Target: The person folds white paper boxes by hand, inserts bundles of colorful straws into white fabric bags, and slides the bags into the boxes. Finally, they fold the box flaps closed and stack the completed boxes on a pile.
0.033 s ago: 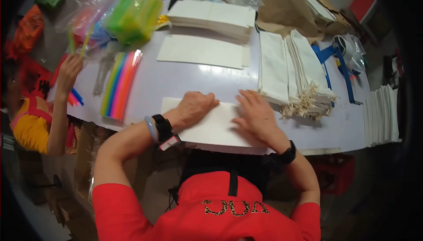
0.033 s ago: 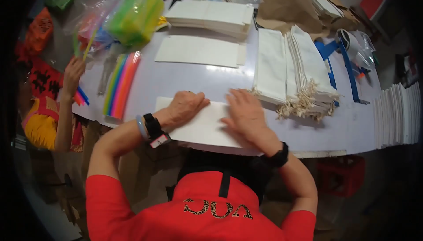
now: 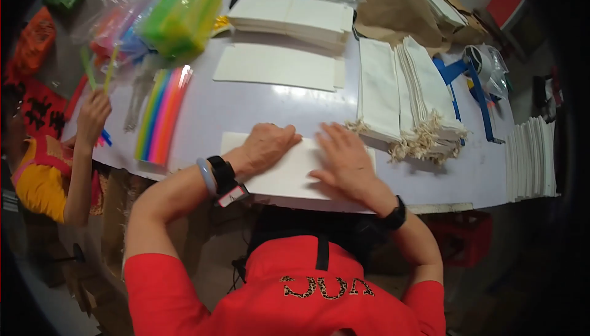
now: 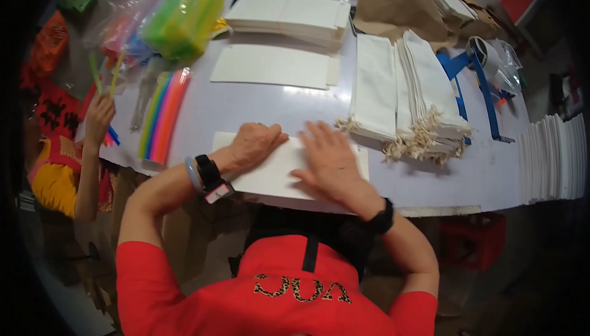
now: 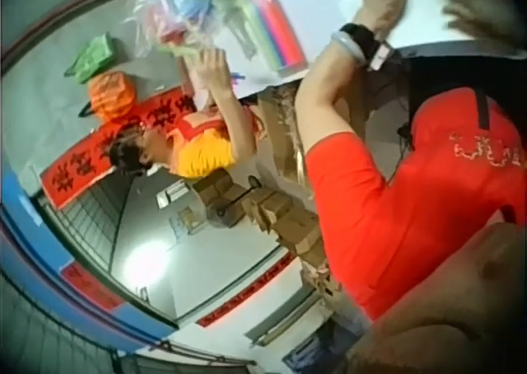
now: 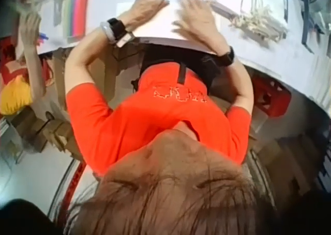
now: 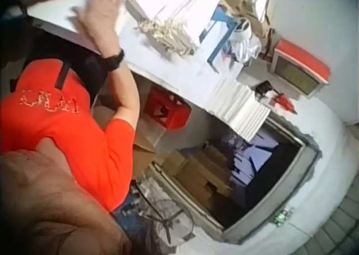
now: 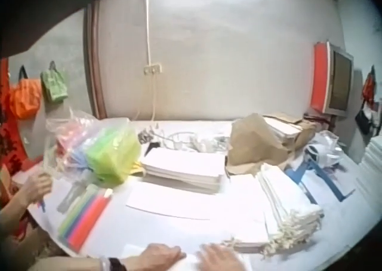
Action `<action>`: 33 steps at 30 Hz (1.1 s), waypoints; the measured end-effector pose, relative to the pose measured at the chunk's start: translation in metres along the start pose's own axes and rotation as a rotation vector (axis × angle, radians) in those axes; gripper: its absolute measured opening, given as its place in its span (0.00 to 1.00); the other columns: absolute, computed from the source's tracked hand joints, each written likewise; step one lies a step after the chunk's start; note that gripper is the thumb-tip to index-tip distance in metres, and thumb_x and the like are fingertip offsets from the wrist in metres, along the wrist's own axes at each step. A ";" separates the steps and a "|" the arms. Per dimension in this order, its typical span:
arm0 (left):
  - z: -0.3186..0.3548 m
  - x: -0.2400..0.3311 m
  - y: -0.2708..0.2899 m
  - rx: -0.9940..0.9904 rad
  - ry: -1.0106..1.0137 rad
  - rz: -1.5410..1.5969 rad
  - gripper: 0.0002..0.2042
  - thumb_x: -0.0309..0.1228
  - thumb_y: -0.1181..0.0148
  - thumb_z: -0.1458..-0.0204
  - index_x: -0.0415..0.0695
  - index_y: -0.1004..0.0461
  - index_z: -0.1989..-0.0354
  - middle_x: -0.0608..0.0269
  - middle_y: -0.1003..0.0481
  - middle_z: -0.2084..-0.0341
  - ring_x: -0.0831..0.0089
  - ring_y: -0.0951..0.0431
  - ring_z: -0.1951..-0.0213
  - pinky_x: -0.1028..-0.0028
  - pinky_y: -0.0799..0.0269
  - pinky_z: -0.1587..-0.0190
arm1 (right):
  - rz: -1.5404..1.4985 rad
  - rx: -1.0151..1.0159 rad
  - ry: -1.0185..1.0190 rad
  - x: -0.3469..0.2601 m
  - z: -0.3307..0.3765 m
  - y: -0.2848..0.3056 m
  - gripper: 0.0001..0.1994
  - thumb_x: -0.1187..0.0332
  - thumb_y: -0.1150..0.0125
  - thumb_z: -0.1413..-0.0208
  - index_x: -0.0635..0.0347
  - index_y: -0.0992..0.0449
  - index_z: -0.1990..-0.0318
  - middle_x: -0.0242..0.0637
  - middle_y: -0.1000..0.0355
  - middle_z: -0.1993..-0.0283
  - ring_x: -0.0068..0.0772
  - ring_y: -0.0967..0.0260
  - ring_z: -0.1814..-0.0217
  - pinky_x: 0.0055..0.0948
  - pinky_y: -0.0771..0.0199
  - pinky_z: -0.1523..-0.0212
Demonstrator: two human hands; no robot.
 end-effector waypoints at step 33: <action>0.026 0.024 0.050 -0.523 0.301 0.748 0.18 0.42 0.35 0.51 0.40 0.27 0.62 0.64 0.25 0.70 0.78 0.27 0.67 0.74 0.30 0.64 | -0.217 0.497 -0.293 0.032 0.119 0.007 0.35 0.62 0.36 0.49 0.55 0.43 0.34 0.46 0.45 0.33 0.45 0.46 0.32 0.47 0.46 0.35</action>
Point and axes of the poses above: each hand's wrist, its own z-axis away from the middle knuckle, its own y-axis out of the back of the hand, x = y × z, the point moved 1 cm from there along -z, towards the middle knuckle
